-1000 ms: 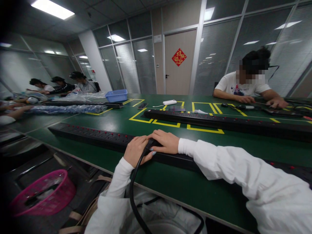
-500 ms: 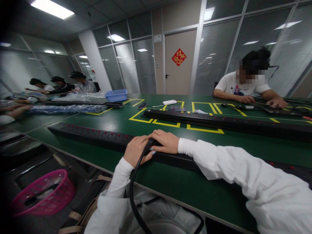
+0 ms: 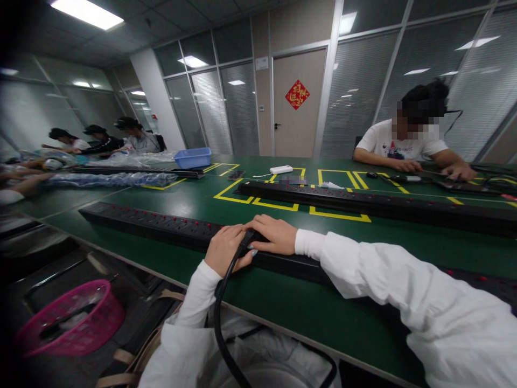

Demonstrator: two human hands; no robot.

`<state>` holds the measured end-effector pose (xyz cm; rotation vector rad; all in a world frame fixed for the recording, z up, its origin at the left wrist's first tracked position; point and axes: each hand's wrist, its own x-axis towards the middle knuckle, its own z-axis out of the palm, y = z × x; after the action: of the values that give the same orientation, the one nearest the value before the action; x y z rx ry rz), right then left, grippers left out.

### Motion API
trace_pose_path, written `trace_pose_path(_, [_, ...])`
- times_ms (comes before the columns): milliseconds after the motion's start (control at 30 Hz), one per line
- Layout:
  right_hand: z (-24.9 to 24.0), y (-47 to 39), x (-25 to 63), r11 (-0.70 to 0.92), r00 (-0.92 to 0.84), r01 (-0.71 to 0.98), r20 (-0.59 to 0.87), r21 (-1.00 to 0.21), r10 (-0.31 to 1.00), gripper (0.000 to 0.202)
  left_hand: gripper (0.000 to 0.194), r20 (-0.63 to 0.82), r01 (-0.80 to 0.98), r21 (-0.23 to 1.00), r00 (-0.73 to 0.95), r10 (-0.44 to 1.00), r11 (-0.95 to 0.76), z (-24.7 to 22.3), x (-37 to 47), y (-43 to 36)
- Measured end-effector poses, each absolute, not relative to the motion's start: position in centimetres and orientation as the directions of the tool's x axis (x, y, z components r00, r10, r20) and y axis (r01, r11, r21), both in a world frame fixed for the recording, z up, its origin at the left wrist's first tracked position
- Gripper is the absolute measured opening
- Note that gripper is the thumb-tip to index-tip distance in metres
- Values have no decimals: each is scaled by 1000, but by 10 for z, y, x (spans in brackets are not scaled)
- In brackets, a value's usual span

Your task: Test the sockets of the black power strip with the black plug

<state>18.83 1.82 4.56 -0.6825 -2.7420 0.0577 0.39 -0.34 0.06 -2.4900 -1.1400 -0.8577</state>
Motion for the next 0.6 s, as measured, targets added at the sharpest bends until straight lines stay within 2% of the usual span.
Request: trace_pose_path(600, [49,15,189,886,-840,450,285,-111,462,39,42,615,744,3,525,588,-668,1,3,-3])
